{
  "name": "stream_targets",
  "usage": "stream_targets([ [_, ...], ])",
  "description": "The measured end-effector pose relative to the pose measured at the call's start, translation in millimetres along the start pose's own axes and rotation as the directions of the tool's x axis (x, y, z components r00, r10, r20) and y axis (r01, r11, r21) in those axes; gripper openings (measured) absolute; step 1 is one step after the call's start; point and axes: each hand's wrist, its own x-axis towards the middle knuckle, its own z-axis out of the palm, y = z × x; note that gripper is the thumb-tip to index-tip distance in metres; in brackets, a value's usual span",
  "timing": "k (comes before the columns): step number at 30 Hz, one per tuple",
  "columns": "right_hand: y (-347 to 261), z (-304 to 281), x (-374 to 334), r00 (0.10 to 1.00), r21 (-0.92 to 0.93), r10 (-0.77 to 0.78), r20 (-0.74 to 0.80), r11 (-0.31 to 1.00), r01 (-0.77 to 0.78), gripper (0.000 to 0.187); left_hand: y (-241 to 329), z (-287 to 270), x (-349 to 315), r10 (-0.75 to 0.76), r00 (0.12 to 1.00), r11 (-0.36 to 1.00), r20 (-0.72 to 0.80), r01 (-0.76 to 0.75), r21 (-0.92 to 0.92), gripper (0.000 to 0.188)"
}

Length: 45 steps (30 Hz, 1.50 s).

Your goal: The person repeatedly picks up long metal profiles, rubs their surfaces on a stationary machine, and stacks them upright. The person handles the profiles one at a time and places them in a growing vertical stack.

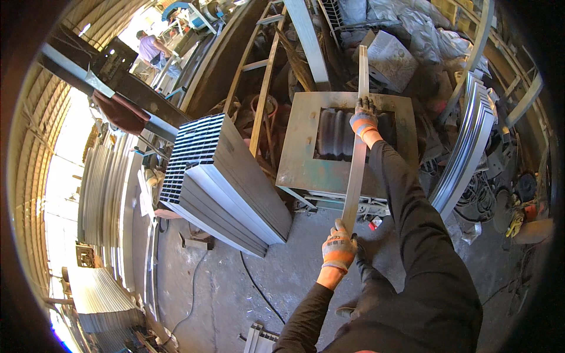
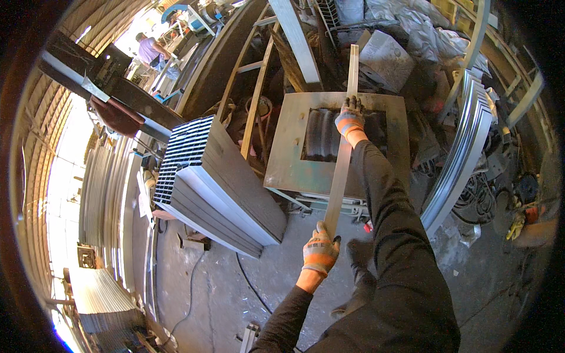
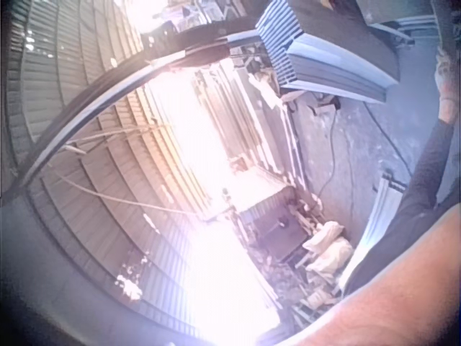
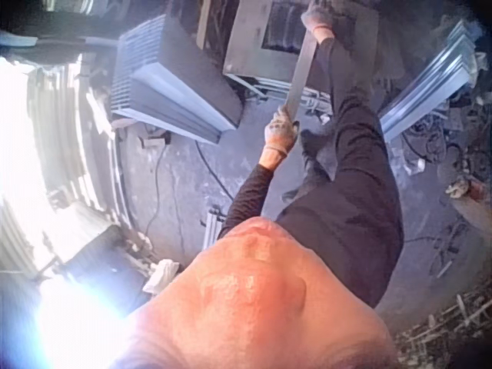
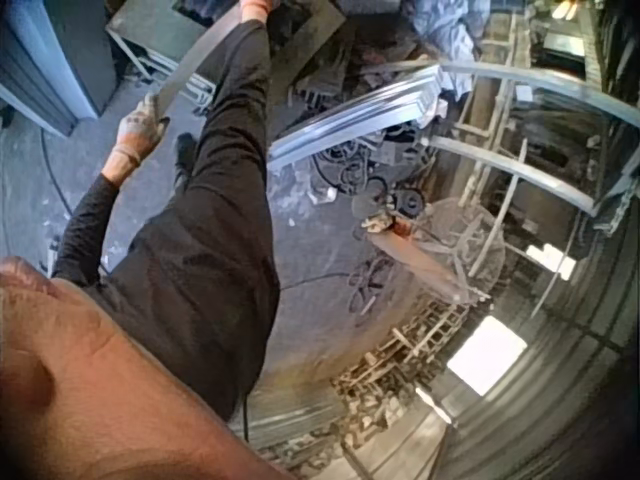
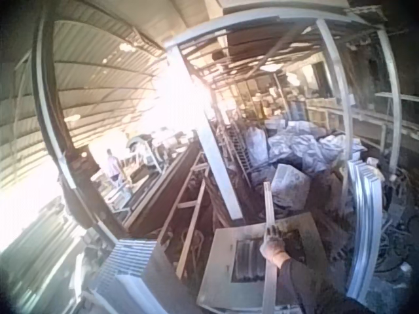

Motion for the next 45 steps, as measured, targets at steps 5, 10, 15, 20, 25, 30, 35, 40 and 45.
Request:
stream_targets([
  [5, 23, 11, -64, 0.933, -0.148, -0.205, -0.296, 0.975, 0.167, 0.076, -14, 10, -40, 0.016, 1.000, 0.999, 0.007, -0.016, -0.035, 0.065],
  [10, 29, 16, -184, 0.911, -0.035, -0.218, -0.350, 0.975, 0.220, 0.076, -49, 20, -155, 0.009, 1.000, 0.999, -0.010, -0.009, -0.032, 0.067],
  [15, 34, 24, -332, 0.955, 0.081, -0.215, -0.204, 0.969, 0.235, 0.080, -99, 36, -295, -0.017, 1.000, 1.000, -0.002, 0.017, -0.023, 0.072],
  [20, 36, 35, -486, 0.930, 0.123, -0.252, -0.267, 0.948, 0.293, 0.084, -158, 49, -429, -0.059, 0.995, 0.998, 0.075, 0.061, -0.026, 0.071],
  [25, 33, 54, -620, 0.949, 0.151, -0.252, -0.188, 0.948, 0.281, 0.090, -208, 39, -552, -0.090, 0.994, 0.995, 0.060, 0.092, -0.026, 0.082],
  [30, 53, 74, -600, 0.958, 0.685, -0.057, -0.283, 0.687, 0.243, 0.073, -261, 30, -560, -0.108, 0.990, 0.973, -0.088, 0.087, -0.213, 0.117],
  [35, 80, 81, -499, 0.965, 0.962, -0.014, -0.260, 0.081, 0.261, 0.062, -267, 48, -452, -0.222, 0.769, 0.533, 0.600, 0.611, -0.585, 0.068],
  [40, 87, 59, -323, 0.879, 0.438, -0.232, -0.416, 0.796, 0.418, 0.066, -168, 50, -299, -0.186, 0.927, 0.752, 0.326, 0.348, -0.560, 0.059],
  [45, 41, 17, -130, 0.910, -0.227, -0.412, -0.039, 0.891, 0.394, 0.076, -67, 19, -117, -0.244, 0.928, 0.818, 0.280, 0.353, -0.454, 0.071],
])
